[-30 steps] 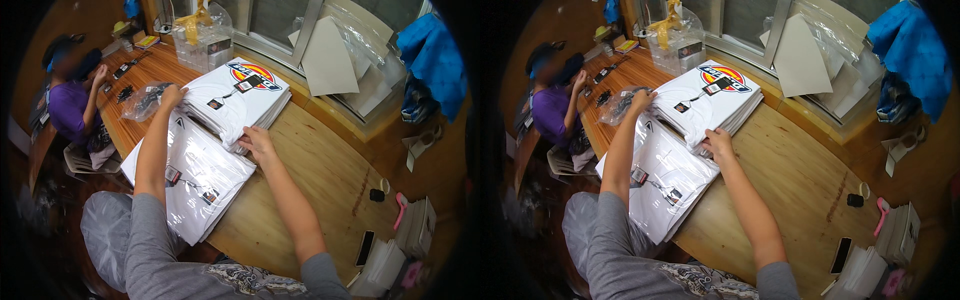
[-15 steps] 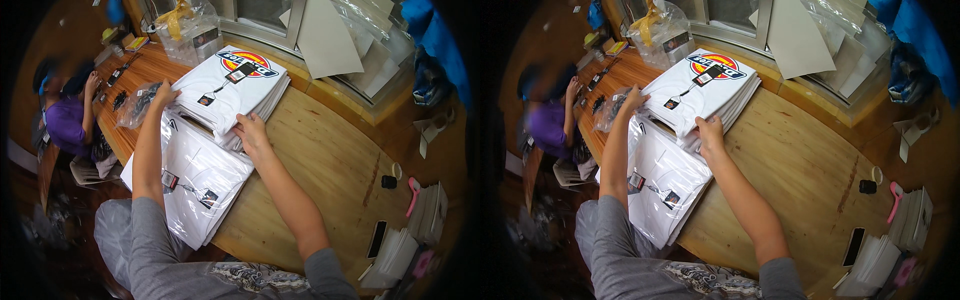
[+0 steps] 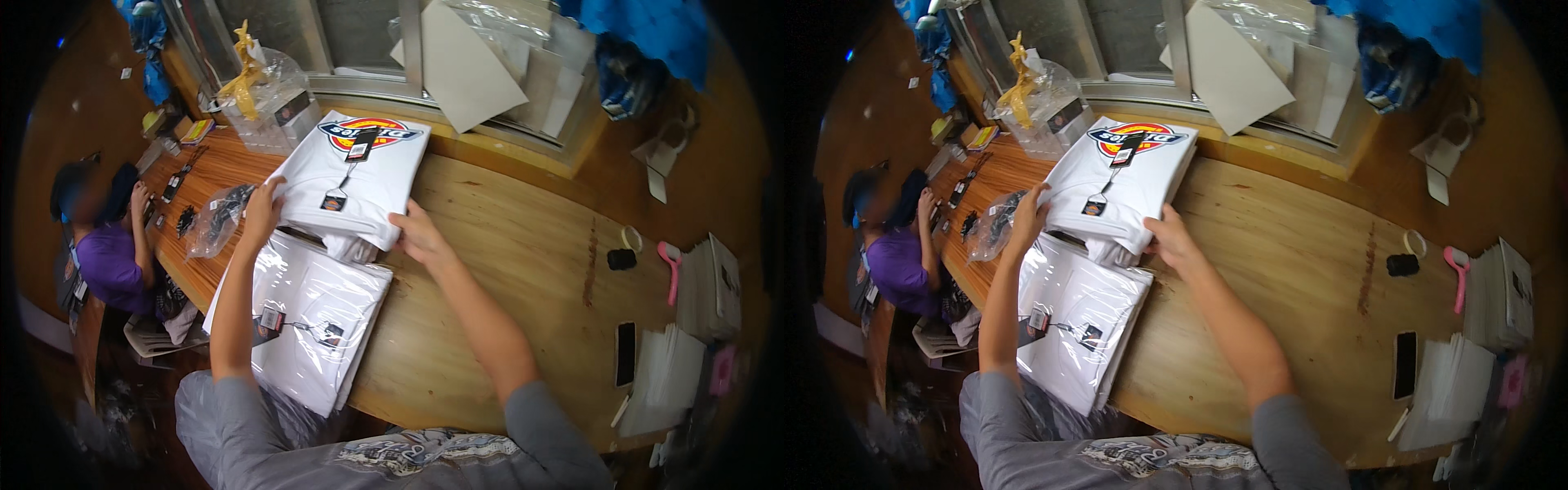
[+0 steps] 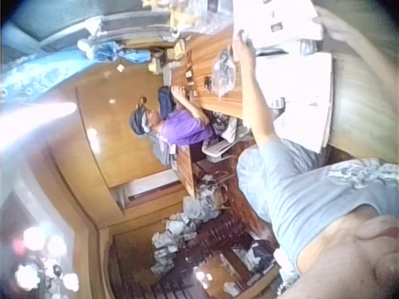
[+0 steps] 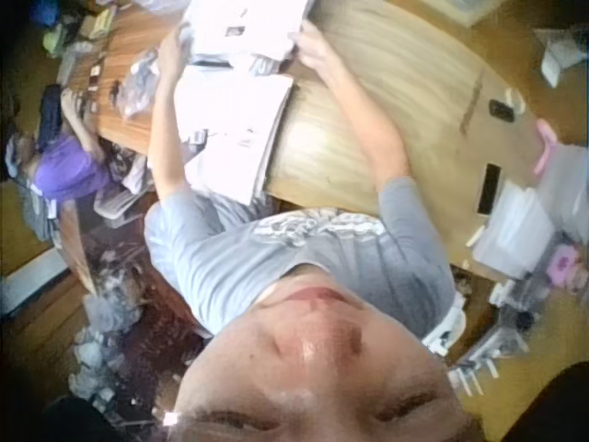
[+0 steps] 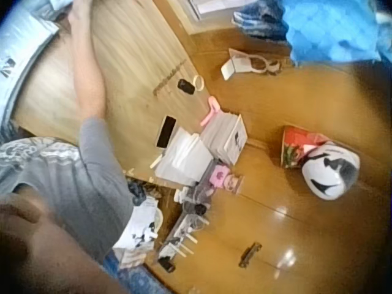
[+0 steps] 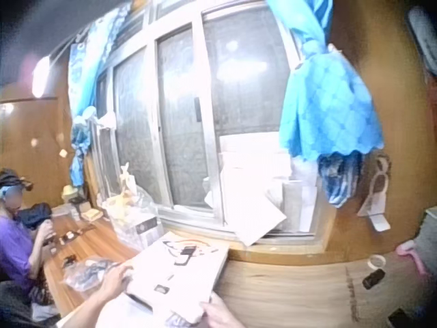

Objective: The person folds white t-shirts, places them into clear plastic bags, and seals the bags. The person then stacks the packaged shirts and ties a bundle with a blue strap.

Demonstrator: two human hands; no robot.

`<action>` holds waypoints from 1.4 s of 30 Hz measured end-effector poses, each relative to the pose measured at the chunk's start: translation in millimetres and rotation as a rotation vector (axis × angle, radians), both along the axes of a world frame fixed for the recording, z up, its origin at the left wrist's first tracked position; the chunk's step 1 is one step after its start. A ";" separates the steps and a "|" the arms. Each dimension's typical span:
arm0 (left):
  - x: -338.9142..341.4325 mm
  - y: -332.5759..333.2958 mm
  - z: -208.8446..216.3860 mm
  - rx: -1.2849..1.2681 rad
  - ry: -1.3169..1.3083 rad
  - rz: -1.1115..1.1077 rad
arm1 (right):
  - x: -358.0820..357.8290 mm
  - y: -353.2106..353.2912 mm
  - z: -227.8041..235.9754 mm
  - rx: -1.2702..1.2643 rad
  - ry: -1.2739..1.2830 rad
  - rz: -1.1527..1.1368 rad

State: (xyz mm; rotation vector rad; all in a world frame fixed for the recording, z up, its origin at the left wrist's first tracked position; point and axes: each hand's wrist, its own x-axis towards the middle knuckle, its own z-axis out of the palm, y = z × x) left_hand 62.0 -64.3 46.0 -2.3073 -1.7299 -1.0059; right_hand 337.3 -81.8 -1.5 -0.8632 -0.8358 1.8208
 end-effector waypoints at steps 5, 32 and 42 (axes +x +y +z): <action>104.6 -107.5 1.7 0.015 -0.108 -0.207 | 132.5 -114.4 -5.1 0.073 0.024 -0.032; 411.5 -259.3 -100.4 -0.540 0.008 -0.346 | 610.0 -443.8 -50.3 -0.310 -1.051 -1.126; 440.4 -270.3 -114.8 -0.303 0.091 -0.324 | 615.6 -439.6 -55.0 -0.319 -1.151 -1.013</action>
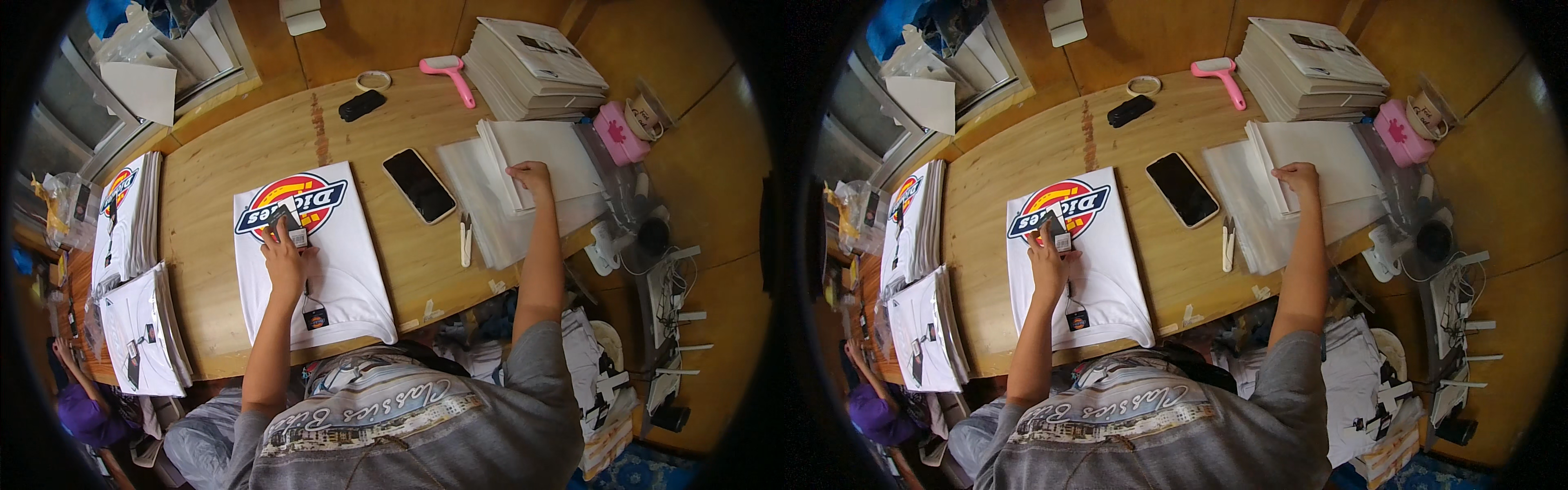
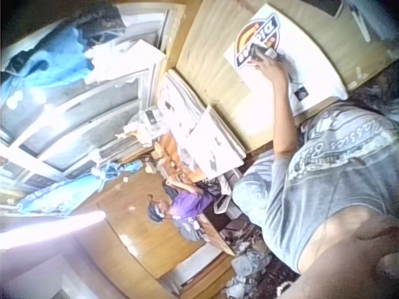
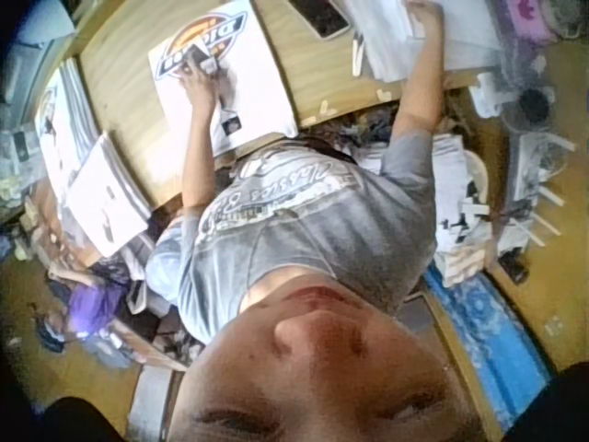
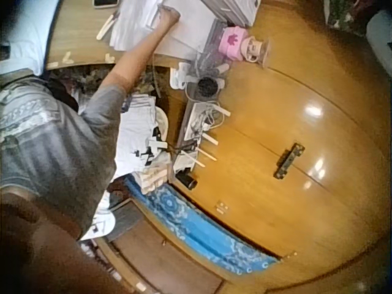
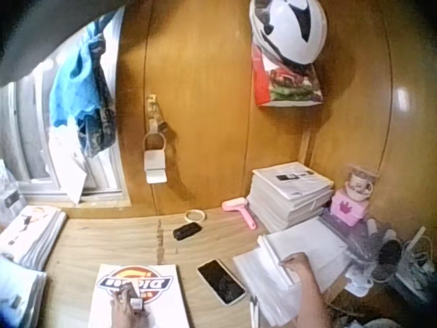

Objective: The person folds white t-shirts, places them into clear plastic bags, and seals the bags. The person then stacks the packaged shirts and ties a bundle with a blue strap.

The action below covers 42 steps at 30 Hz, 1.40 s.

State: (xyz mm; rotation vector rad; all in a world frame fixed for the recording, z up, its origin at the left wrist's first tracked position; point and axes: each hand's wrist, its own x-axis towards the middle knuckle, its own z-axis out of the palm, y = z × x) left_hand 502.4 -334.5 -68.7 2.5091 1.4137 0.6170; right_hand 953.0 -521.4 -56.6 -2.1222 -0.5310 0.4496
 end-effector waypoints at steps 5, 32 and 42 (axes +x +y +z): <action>4.3 -4.1 11.0 -0.087 -0.189 0.008 | 4.2 1.0 -1.3 -0.043 0.018 -0.036; -34.7 4.6 11.9 -1.398 -1.138 -0.032 | -71.5 54.3 35.5 -0.108 -0.668 -0.303; -45.2 -12.7 60.9 -0.960 -0.818 -0.524 | -326.0 153.9 -13.4 0.416 -0.630 1.156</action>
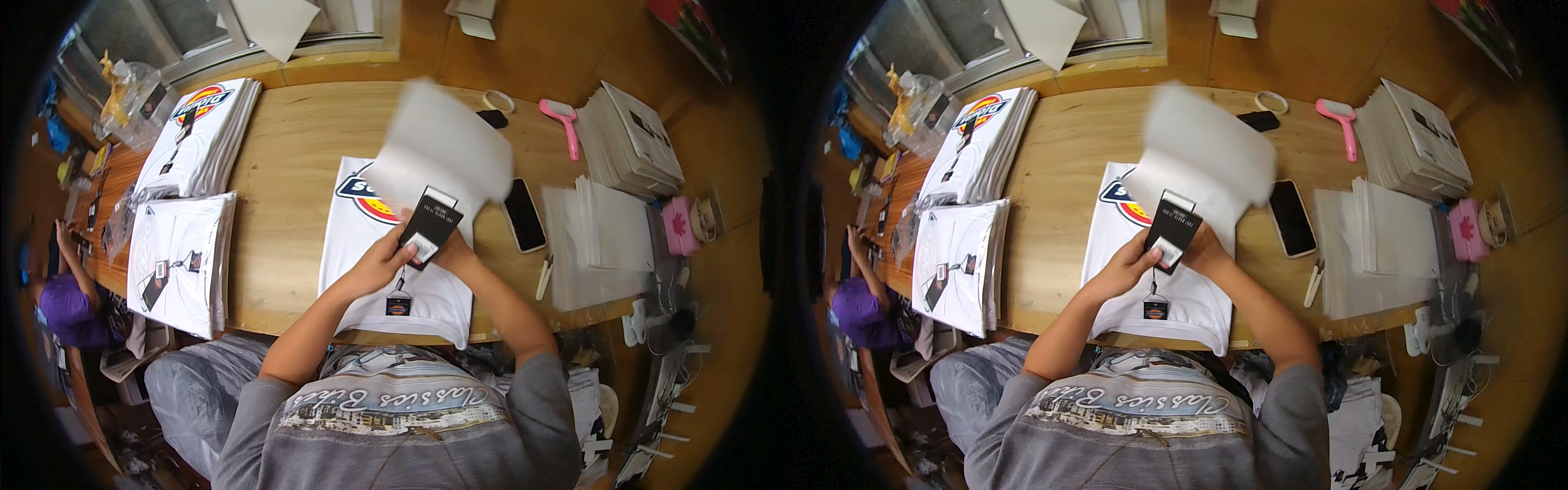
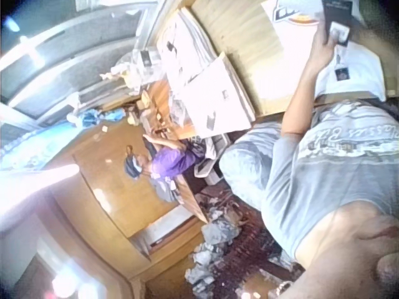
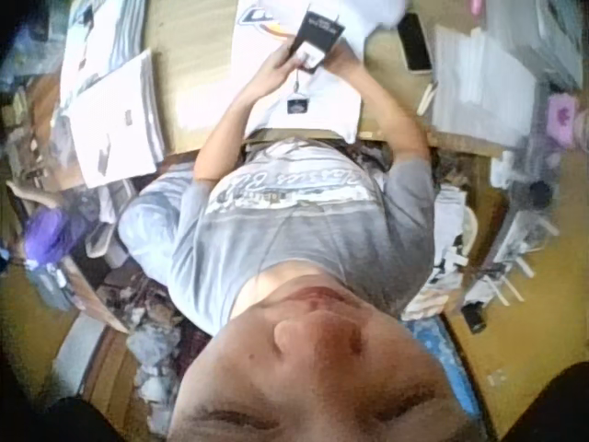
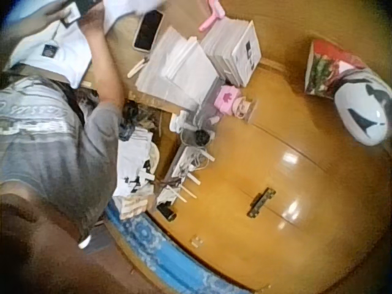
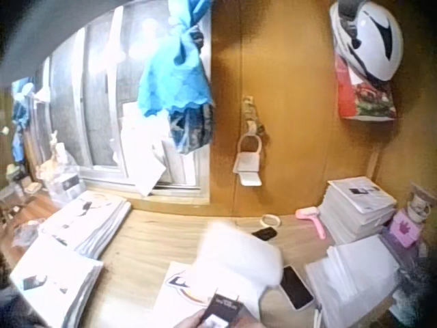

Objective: The person folds white t-shirts, places them into clear plastic bags, and seals the bags. The person then stacks the packaged shirts and ties a bundle with a blue strap.

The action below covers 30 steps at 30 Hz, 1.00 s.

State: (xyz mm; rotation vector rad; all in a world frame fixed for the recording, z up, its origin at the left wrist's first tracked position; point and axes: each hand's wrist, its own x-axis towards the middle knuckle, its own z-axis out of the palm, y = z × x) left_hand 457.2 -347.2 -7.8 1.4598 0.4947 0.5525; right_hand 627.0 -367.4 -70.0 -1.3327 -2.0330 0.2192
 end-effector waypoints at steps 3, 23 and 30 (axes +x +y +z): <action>-0.5 33.7 -21.9 0.182 0.084 0.139 | -16.9 -1.9 -0.9 -0.065 -0.274 -0.047; -43.0 91.5 -77.7 0.965 0.831 0.253 | 11.2 -21.6 -0.1 0.038 -0.413 -0.125; -49.9 90.9 -84.2 1.066 0.766 0.270 | 57.2 -31.2 34.3 -0.304 -0.144 -0.611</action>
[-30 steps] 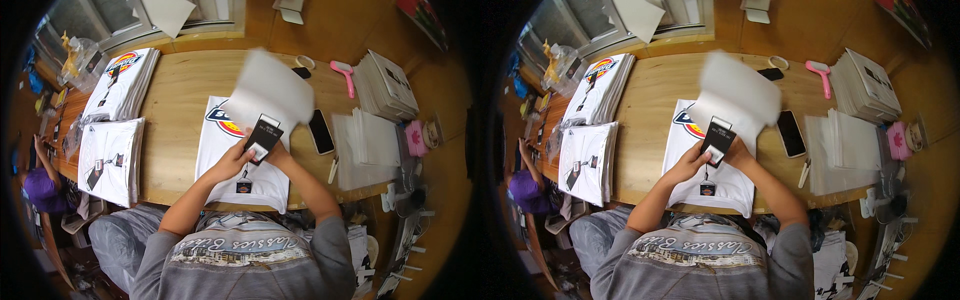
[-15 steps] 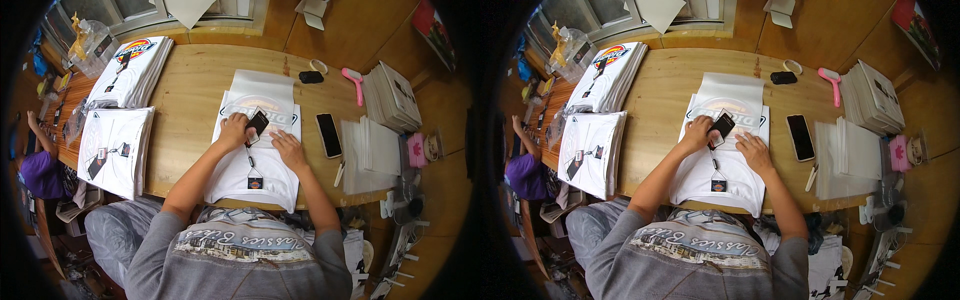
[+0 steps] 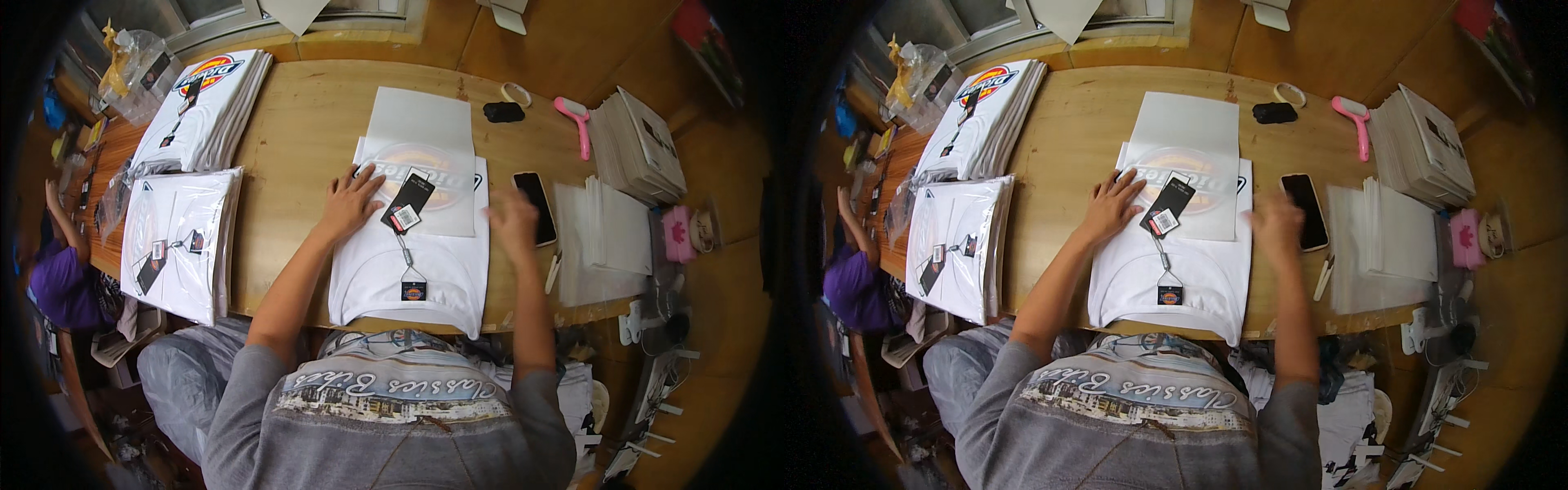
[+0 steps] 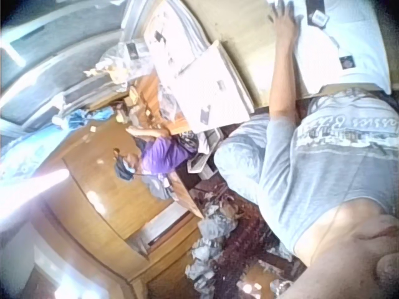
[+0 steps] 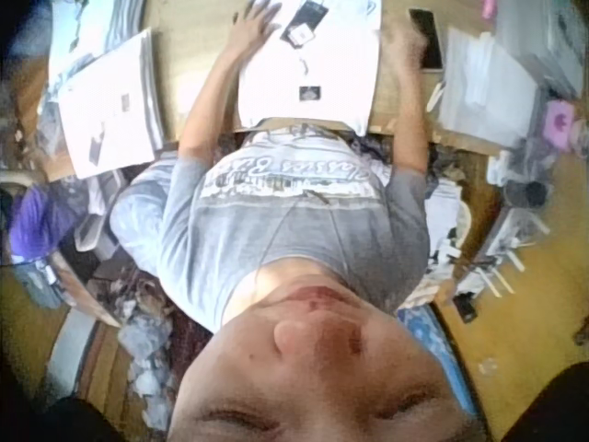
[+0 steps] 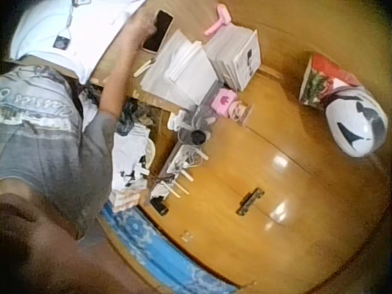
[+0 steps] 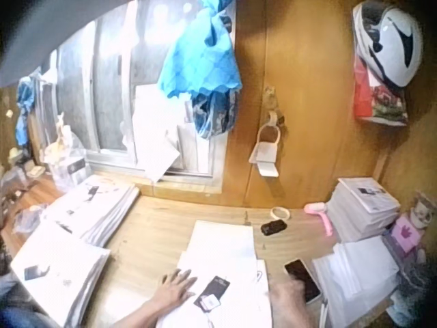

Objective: The person folds white t-shirts, places them into clear plastic bags, and seals the bags. The person then stacks the packaged shirts and ties a bundle with a blue strap.

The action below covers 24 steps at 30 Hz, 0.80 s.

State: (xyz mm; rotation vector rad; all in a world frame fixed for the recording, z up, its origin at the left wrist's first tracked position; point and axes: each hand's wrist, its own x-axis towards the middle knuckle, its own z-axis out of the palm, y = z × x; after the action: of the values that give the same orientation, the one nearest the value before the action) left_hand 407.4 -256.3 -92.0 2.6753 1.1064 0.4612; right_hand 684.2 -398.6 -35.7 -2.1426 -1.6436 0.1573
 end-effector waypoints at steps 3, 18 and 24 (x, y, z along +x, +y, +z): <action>0.3 -0.9 4.1 0.004 -0.014 -0.016 | 43.4 -9.9 -11.3 -0.191 -0.195 -0.455; -1.7 0.7 7.9 -0.001 -0.013 -0.020 | -54.2 55.7 34.8 0.199 0.371 0.478; -1.6 10.1 6.1 -0.197 -0.202 0.014 | -83.4 70.9 4.8 -0.031 0.151 0.621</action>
State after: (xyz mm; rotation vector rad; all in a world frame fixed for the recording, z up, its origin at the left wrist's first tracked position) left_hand 405.8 -246.2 -85.9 2.3937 1.0533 0.5784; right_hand 600.8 -327.7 -30.9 -1.5271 -2.1629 0.5154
